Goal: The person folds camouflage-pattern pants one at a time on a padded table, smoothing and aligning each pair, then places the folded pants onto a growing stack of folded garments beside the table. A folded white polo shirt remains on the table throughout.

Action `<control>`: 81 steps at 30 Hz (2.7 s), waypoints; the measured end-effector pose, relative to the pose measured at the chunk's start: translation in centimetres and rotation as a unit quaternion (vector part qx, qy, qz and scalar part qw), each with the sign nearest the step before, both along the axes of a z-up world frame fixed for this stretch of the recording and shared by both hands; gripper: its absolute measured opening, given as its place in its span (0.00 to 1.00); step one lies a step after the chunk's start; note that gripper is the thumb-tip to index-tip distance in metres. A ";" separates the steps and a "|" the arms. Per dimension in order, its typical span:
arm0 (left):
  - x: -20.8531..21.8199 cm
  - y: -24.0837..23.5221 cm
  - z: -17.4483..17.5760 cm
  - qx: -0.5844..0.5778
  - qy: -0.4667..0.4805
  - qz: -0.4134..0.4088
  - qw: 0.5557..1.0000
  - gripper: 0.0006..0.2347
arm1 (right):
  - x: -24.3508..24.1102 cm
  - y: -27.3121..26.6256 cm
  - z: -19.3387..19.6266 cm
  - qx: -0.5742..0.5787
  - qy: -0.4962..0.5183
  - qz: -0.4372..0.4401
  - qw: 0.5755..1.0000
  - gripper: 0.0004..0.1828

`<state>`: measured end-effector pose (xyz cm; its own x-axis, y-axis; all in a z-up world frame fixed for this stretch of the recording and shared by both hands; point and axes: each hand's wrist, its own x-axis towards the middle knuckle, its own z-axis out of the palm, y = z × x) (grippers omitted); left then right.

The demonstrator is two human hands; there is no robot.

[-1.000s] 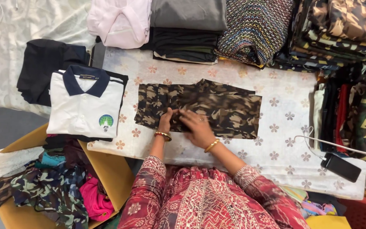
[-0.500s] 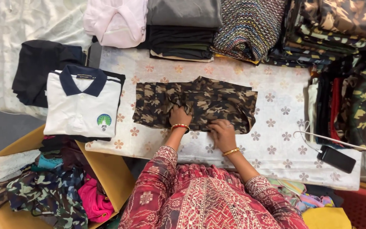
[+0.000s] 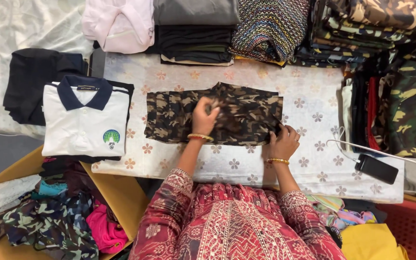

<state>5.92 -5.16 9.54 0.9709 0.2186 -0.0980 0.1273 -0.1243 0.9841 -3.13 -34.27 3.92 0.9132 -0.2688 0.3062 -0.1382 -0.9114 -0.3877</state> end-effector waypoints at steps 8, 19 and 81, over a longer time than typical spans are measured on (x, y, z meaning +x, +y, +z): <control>1.7 -9.3 13.4 -0.126 -0.117 -0.218 0.961 0.19 | 0.2 -1.1 -1.5 -0.021 0.117 -0.024 0.993 0.30; 0.2 -14.7 18.1 -0.043 -0.200 -0.346 0.916 0.12 | 0.3 -2.3 -3.8 0.052 -0.009 -0.142 0.988 0.23; -7.5 11.1 -7.3 0.252 0.069 -0.084 0.962 0.29 | -2.7 -2.4 -1.6 -0.012 0.057 0.073 0.996 0.23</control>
